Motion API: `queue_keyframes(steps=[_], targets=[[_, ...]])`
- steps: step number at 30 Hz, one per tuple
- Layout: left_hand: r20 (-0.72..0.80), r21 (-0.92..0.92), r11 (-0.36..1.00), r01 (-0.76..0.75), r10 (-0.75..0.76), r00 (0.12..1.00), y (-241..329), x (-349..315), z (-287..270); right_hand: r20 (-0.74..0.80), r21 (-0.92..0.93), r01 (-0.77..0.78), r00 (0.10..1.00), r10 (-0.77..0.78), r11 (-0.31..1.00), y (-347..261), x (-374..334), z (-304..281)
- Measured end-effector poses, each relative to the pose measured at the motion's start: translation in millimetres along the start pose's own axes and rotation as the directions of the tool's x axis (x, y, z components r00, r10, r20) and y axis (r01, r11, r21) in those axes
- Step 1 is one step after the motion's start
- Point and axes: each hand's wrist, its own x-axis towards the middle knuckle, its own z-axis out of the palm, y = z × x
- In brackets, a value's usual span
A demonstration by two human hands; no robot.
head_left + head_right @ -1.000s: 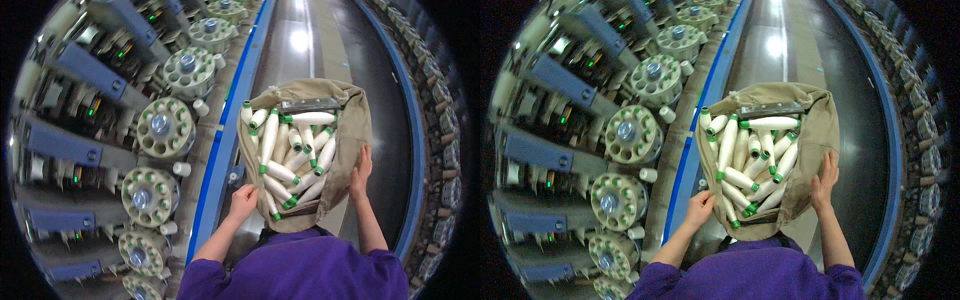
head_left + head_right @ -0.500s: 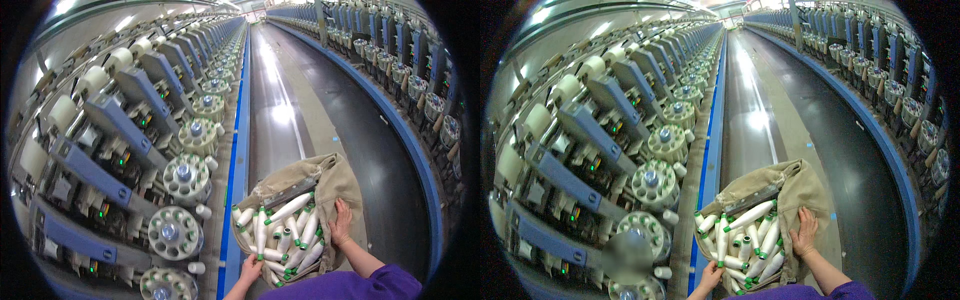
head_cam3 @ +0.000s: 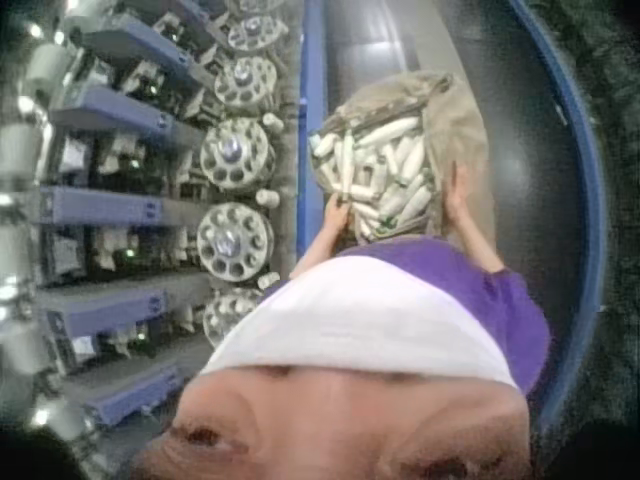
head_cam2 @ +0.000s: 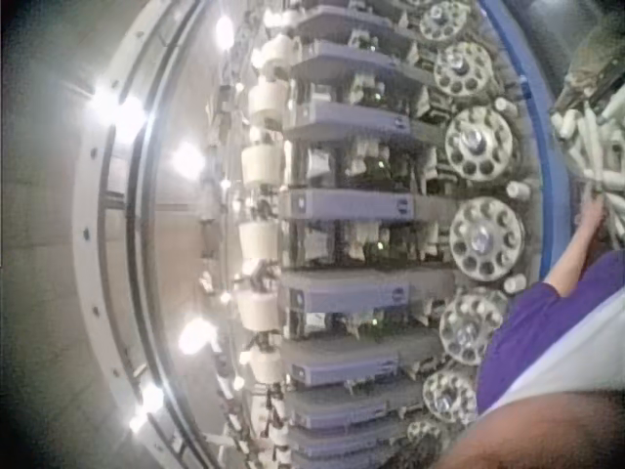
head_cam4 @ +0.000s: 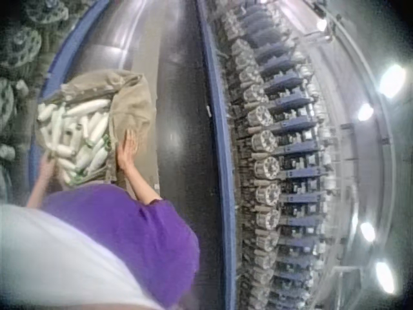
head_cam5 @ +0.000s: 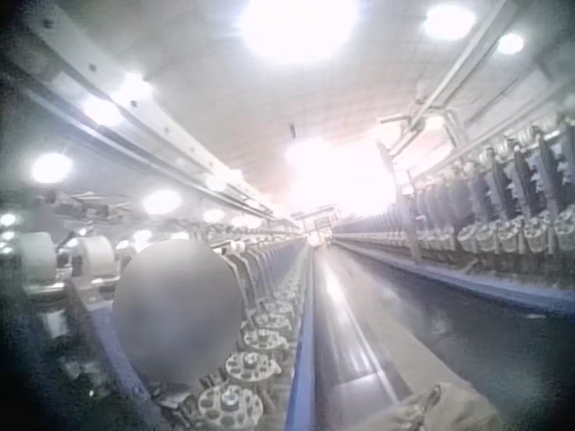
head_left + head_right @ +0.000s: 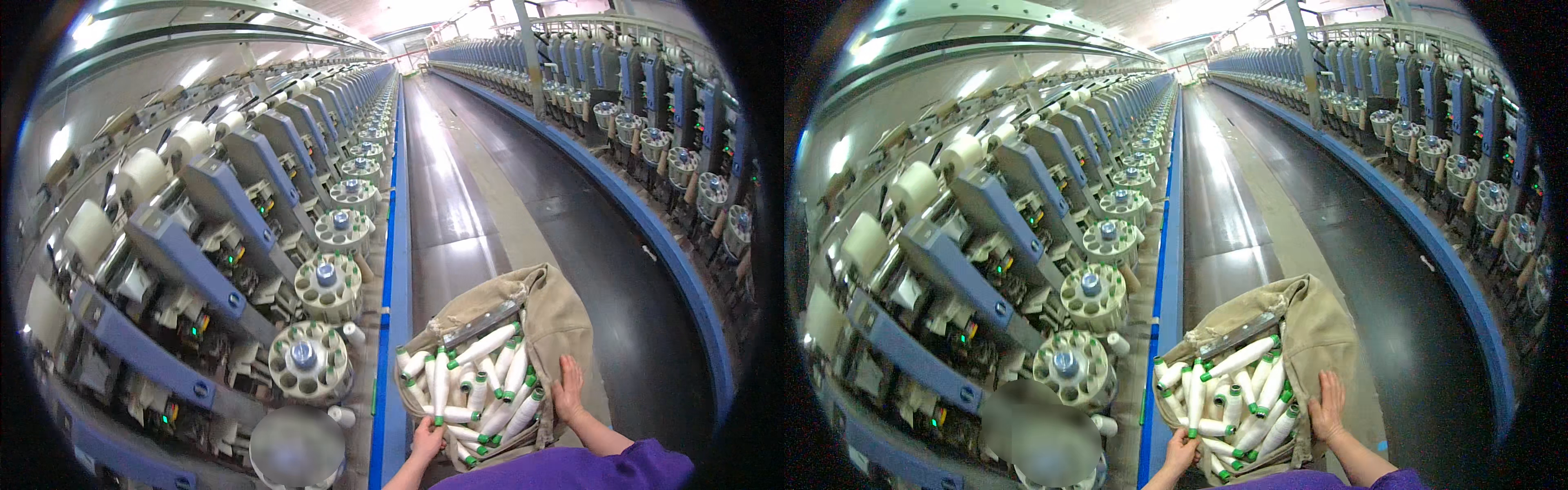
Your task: The person walks between rows of textile machines, removes finished spools, and replaces them with new ones. They also adjust machine components and collect finished spools into a sack.
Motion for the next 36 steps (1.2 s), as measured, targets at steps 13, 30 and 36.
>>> queue_keyframes(steps=[13, 30, 36], targets=[[-0.099, -0.235, 0.961, -0.146, 0.126, 0.987, 178.1, 350.6, 46.1, -0.071, -0.021, 0.033, 0.997, -0.034, 0.999, 27.4, 415.6, 131.2], [-0.029, -0.296, 0.951, -0.086, 0.081, 0.996, 455.2, 897.8, 88.0, -0.166, -0.066, 0.001, 0.986, -0.012, 0.998, 78.8, 1015.8, 310.1], [-0.273, -0.484, 0.834, -0.264, 0.143, 0.951, 525.7, 1065.5, 112.2, -0.166, -0.122, 0.059, 0.983, -0.079, 0.991, 105.2, 1227.4, 375.4]])
